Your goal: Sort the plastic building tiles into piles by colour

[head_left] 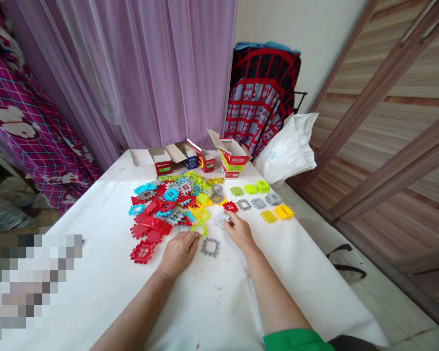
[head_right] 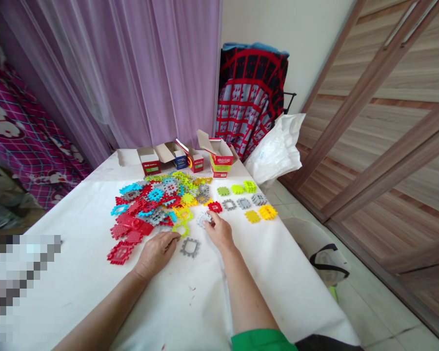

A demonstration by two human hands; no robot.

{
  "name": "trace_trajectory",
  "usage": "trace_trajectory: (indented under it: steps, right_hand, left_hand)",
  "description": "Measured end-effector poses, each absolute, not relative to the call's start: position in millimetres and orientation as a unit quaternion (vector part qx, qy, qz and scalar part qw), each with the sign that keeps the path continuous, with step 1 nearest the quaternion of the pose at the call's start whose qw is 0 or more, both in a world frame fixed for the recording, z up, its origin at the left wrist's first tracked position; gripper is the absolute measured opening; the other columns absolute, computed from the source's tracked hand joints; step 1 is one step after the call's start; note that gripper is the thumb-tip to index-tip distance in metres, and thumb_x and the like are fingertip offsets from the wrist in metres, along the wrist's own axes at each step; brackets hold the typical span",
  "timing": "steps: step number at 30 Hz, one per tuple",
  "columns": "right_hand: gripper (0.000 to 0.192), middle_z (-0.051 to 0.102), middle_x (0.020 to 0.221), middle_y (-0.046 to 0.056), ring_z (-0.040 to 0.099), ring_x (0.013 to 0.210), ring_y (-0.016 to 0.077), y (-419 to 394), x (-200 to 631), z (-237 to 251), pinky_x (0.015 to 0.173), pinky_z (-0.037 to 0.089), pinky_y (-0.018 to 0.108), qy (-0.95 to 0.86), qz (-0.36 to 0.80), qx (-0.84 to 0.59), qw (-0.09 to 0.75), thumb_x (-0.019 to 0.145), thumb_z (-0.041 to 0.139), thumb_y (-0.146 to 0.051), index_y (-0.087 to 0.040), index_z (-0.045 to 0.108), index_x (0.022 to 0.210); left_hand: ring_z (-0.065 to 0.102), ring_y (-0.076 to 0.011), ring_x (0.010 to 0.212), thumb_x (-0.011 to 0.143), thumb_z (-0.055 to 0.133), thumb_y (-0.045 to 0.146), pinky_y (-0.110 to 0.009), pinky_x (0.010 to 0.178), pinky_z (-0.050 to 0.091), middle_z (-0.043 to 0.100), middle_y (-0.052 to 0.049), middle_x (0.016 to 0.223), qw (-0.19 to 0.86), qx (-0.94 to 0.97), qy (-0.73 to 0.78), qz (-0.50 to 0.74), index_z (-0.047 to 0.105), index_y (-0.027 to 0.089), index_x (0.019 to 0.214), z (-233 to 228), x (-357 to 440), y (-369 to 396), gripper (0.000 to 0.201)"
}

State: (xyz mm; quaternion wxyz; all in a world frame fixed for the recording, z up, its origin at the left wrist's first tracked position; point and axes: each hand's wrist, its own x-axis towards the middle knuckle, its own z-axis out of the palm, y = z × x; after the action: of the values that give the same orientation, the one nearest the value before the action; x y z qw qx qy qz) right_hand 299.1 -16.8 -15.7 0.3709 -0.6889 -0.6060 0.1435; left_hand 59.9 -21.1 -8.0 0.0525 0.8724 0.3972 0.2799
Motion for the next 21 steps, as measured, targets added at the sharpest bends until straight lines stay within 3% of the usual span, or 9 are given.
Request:
trace_trajectory:
  steps: [3,6,10,14,21]
  right_hand:
    - [0.031,0.068,0.102,0.008,0.063,0.080,0.0177,-19,311,-15,0.076,0.048,0.029,-0.557,0.077,-0.732,0.384,0.083,0.049,-0.029,-0.020,0.068,0.106]
    - [0.029,0.068,0.100,0.007,0.063,0.078,0.0164,-21,319,-14,0.077,0.049,0.029,-0.516,0.079,-0.759,0.390,0.086,0.045,-0.028,-0.021,0.069,0.101]
    - [0.021,0.068,0.104,0.003,0.063,0.086,0.0167,-24,316,-11,0.080,0.049,0.028,-0.584,0.103,-0.719,0.362,0.080,0.058,-0.030,-0.023,0.068,0.098]
    - [0.031,0.067,0.112,0.004,0.059,0.105,0.0200,-27,309,-9,0.093,0.044,0.031,-0.664,0.076,-0.676,0.312,0.072,0.067,-0.026,-0.024,0.066,0.103]
    - [0.032,0.069,0.110,0.006,0.060,0.105,0.0236,-29,310,-11,0.092,0.046,0.036,-0.678,0.047,-0.670,0.299,0.073,0.068,-0.025,-0.024,0.064,0.105]
  left_hand:
    - [0.069,-0.0187,0.082,0.090,0.043,0.019,-0.030,0.075,0.055,0.074,-0.004,0.089,0.041,0.871,0.407,0.273,0.065,0.022,0.097,-7,60,-22,0.024]
    - [0.069,-0.0192,0.083,0.089,0.043,0.020,-0.031,0.075,0.055,0.074,-0.004,0.089,0.032,0.869,0.415,0.270,0.065,0.022,0.097,-7,59,-23,0.024]
    - [0.069,-0.0189,0.083,0.089,0.042,0.020,-0.031,0.077,0.055,0.074,-0.004,0.089,0.027,0.863,0.424,0.273,0.065,0.022,0.097,-9,58,-24,0.024]
    - [0.069,-0.0183,0.082,0.089,0.043,0.021,-0.030,0.077,0.055,0.074,-0.004,0.088,0.029,0.859,0.427,0.280,0.066,0.023,0.095,-10,57,-23,0.024]
    - [0.070,-0.0182,0.080,0.090,0.041,0.023,-0.030,0.074,0.055,0.075,-0.003,0.087,0.030,0.861,0.421,0.285,0.065,0.023,0.094,-8,57,-22,0.024]
